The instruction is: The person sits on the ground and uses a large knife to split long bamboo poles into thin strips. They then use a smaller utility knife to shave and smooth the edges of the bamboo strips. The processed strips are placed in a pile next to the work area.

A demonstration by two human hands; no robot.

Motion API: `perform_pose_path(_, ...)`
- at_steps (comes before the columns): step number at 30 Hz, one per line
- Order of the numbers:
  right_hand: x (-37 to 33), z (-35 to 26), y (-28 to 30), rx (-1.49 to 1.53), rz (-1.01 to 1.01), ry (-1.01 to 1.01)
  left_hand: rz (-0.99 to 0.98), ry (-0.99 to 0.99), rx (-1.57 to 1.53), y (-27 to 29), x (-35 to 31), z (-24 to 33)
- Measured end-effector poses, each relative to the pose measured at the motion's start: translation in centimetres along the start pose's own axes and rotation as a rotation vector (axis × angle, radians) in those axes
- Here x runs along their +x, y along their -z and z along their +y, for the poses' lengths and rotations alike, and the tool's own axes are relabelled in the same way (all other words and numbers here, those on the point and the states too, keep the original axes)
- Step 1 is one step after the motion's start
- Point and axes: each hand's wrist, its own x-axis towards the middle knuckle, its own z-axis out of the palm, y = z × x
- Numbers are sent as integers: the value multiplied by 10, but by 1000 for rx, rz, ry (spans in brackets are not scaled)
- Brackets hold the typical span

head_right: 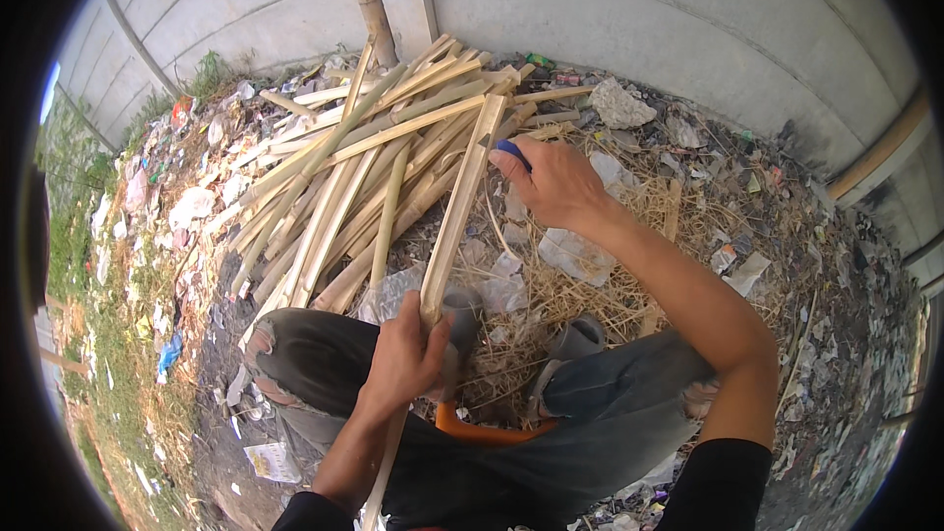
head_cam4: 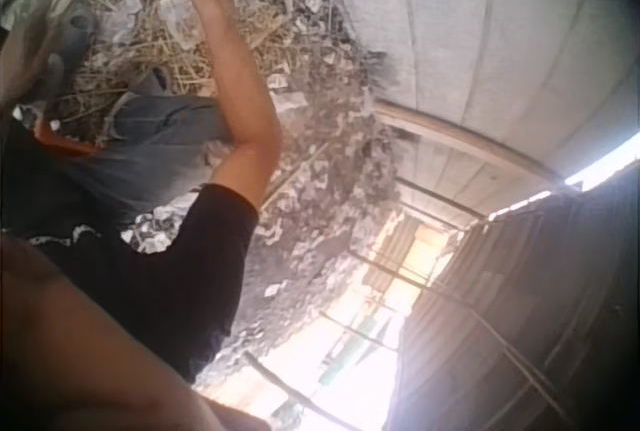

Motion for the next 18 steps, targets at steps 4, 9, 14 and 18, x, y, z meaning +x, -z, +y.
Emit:
perform_pose_path(4, 28, 89, 40, 47, 382, -445, -108, -49, 8, -2, -19, -4)
perform_pose_path(9, -3, 98, 72, 88, 447, -401, -100, 54, 16, 6, -27, -24)
perform_pose_path(14, -30, 5, 34, 151, -35, -94, 57, 65, 137, 8, -13, -10)
perform_pose_path(18, -49, -48, 3, 154, -324, 56, 87, 58, 175, 5, 0, -1)
